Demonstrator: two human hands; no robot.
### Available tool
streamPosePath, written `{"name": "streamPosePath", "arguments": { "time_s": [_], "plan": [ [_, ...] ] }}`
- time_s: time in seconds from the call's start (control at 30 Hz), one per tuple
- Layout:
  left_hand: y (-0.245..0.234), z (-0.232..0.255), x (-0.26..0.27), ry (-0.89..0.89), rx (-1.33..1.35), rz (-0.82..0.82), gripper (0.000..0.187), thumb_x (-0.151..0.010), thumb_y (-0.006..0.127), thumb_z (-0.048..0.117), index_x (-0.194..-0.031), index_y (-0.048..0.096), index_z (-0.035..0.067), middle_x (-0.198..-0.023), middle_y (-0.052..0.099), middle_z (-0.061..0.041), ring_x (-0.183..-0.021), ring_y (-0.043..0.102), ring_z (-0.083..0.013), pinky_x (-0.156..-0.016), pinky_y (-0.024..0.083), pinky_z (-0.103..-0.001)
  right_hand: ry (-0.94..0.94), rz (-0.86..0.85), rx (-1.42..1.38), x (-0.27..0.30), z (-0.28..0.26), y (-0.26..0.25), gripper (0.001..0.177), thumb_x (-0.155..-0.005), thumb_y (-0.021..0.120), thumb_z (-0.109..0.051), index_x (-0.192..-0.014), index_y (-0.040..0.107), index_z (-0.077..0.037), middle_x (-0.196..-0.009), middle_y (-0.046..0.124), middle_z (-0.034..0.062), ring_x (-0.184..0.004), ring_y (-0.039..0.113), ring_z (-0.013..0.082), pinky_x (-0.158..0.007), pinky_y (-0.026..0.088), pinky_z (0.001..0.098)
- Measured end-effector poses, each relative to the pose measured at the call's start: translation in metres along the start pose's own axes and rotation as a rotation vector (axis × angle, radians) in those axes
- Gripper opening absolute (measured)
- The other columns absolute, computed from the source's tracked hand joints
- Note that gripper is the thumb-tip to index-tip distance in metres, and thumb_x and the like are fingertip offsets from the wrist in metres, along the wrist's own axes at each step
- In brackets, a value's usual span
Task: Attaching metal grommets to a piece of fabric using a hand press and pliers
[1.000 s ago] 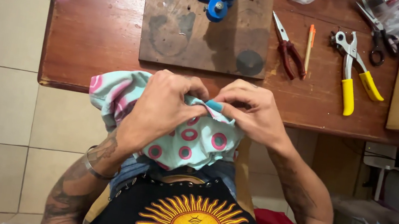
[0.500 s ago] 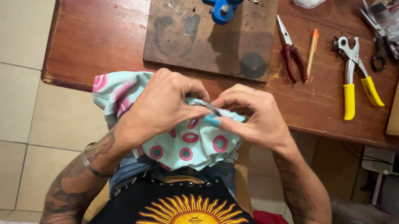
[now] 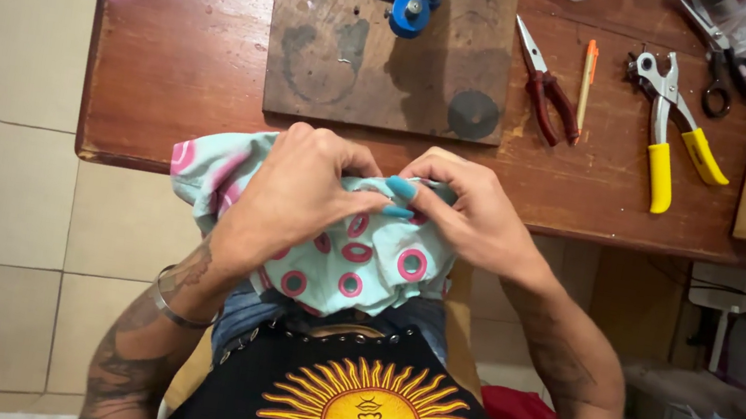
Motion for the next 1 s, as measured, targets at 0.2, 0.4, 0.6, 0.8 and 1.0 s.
{"name": "streamPosePath", "arguments": {
  "time_s": [0.2, 0.4, 0.6, 0.8, 1.0],
  "plan": [
    [0.005, -0.004, -0.004, 0.037, -0.143, 0.015, 0.011, -0.061, 0.07, 0.026, -0.068, 0.067, 0.017, -0.059, 0.065, -0.003, -0.063, 0.063, -0.0269, -0.06, 0.05, -0.036, -0.141, 0.002, 0.35, 0.006, -0.018, 0.007, 0.01, -0.088, 0.047, -0.008, -0.086, 0.053, -0.001, -0.076, 0.053, 0.0127, -0.066, 0.055, 0.0297, -0.062, 0.046, 0.0341],
    [0.002, 0.001, 0.001, 0.023, -0.01, 0.006, 0.008, -0.061, 0.07, 0.024, -0.065, 0.067, 0.018, -0.059, 0.065, -0.003, -0.062, 0.064, -0.0262, -0.059, 0.049, -0.032, -0.147, 0.003, 0.413, 0.009, -0.02, 0.006, 0.01, -0.091, 0.042, -0.011, -0.089, 0.048, -0.003, -0.077, 0.048, 0.0112, -0.067, 0.053, 0.0301, -0.062, 0.046, 0.0346],
    [0.006, 0.005, 0.003, 0.089, 0.037, -0.048, 0.009, -0.064, 0.069, 0.026, -0.066, 0.067, 0.018, -0.059, 0.065, -0.004, -0.062, 0.064, -0.0279, -0.057, 0.049, -0.034, -0.173, -0.088, 0.218, 0.007, -0.011, 0.012, 0.014, -0.091, 0.041, -0.015, -0.086, 0.05, -0.005, -0.077, 0.049, 0.0076, -0.067, 0.052, 0.0258, -0.062, 0.045, 0.0321],
    [0.01, 0.002, 0.001, 0.131, -0.051, -0.024, 0.006, -0.063, 0.069, 0.024, -0.064, 0.066, 0.02, -0.055, 0.062, -0.004, -0.06, 0.062, -0.0272, -0.055, 0.049, -0.034, -0.149, -0.111, 0.527, 0.008, -0.009, 0.018, 0.013, -0.091, 0.041, -0.015, -0.085, 0.045, -0.004, -0.075, 0.045, 0.012, -0.067, 0.052, 0.0315, -0.058, 0.045, 0.038],
    [0.016, -0.009, 0.001, 0.01, 0.299, -0.092, 0.003, -0.065, 0.069, 0.02, -0.068, 0.068, 0.018, -0.054, 0.06, -0.001, -0.058, 0.053, -0.0072, -0.06, 0.046, -0.023, -0.155, -0.091, 0.391, -0.001, -0.003, 0.006, 0.015, -0.091, 0.043, -0.018, -0.083, 0.048, -0.007, -0.066, 0.043, 0.0078, -0.061, 0.05, 0.0294, -0.057, 0.045, 0.0347]
  ]
}}
Point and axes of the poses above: each hand's wrist, its own x-axis away from the middle knuckle, its own y-axis out of the palm, z = x × y, the point moved 10 cm from there along -x, towards the middle knuckle
